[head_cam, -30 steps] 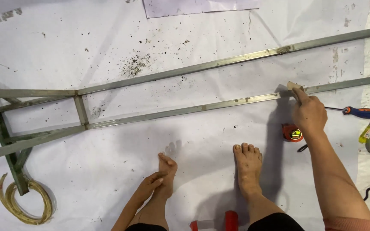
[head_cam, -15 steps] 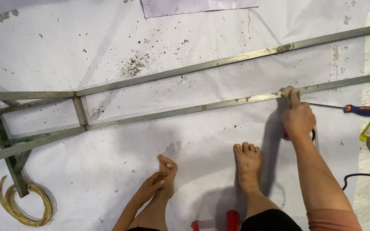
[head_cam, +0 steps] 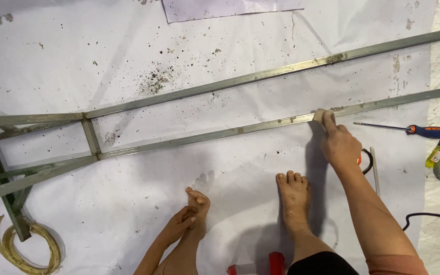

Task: Measuring metal bars with a tape measure and sanding the frame surface with an abrasive block

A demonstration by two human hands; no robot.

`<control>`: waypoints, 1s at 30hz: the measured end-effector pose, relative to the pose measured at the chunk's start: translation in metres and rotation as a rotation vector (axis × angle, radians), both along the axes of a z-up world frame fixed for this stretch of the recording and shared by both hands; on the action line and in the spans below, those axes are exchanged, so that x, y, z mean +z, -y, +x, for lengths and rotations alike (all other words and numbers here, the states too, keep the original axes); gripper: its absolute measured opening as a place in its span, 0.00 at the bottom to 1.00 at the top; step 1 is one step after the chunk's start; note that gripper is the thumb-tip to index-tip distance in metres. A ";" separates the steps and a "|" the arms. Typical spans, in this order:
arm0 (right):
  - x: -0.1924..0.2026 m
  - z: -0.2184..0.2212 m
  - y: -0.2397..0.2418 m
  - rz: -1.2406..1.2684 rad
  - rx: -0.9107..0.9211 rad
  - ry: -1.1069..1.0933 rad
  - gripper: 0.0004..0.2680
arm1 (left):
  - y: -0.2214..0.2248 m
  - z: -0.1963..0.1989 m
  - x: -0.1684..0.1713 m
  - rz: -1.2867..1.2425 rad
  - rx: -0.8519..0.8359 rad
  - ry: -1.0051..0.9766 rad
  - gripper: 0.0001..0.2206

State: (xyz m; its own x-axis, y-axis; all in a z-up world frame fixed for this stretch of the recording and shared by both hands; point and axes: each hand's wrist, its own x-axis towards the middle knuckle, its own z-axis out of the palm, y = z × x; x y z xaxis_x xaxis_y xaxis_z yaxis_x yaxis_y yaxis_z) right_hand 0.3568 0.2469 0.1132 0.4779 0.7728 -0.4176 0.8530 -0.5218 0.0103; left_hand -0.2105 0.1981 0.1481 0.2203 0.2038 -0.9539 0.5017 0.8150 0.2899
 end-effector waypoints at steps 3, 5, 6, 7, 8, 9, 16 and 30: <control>-0.014 0.026 0.004 -0.107 -0.010 0.101 0.14 | -0.003 0.001 0.006 0.003 -0.050 0.018 0.15; -0.011 0.053 0.008 0.007 -0.171 0.119 0.21 | -0.003 0.003 0.010 0.025 -0.097 -0.024 0.17; -0.004 0.034 0.001 0.006 -0.174 0.123 0.21 | -0.005 0.004 0.010 0.025 -0.100 -0.020 0.17; 0.003 0.016 -0.008 -0.017 -0.121 0.031 0.13 | -0.006 0.006 0.010 0.010 -0.078 -0.036 0.16; 0.010 -0.003 -0.017 -0.040 -0.069 -0.061 0.13 | -0.007 0.007 0.010 -0.005 -0.056 -0.052 0.16; 0.019 -0.026 -0.019 -0.036 -0.061 -0.064 0.13 | -0.010 0.013 0.013 -0.001 -0.048 -0.055 0.16; 0.028 -0.053 -0.028 0.066 0.085 -0.106 0.20 | -0.008 0.012 0.017 0.066 -0.151 -0.075 0.14; 0.040 -0.061 -0.030 0.262 0.026 -0.364 0.17 | -0.010 0.010 0.012 0.074 -0.112 0.002 0.14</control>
State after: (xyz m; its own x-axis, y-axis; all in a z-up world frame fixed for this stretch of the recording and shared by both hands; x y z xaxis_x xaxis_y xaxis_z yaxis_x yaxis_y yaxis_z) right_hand 0.2958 0.2773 0.1528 0.3153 0.8847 -0.3434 0.7891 -0.4454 -0.4229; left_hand -0.2002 0.2077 0.1605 0.2470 0.2480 -0.9367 0.5875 0.7304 0.3483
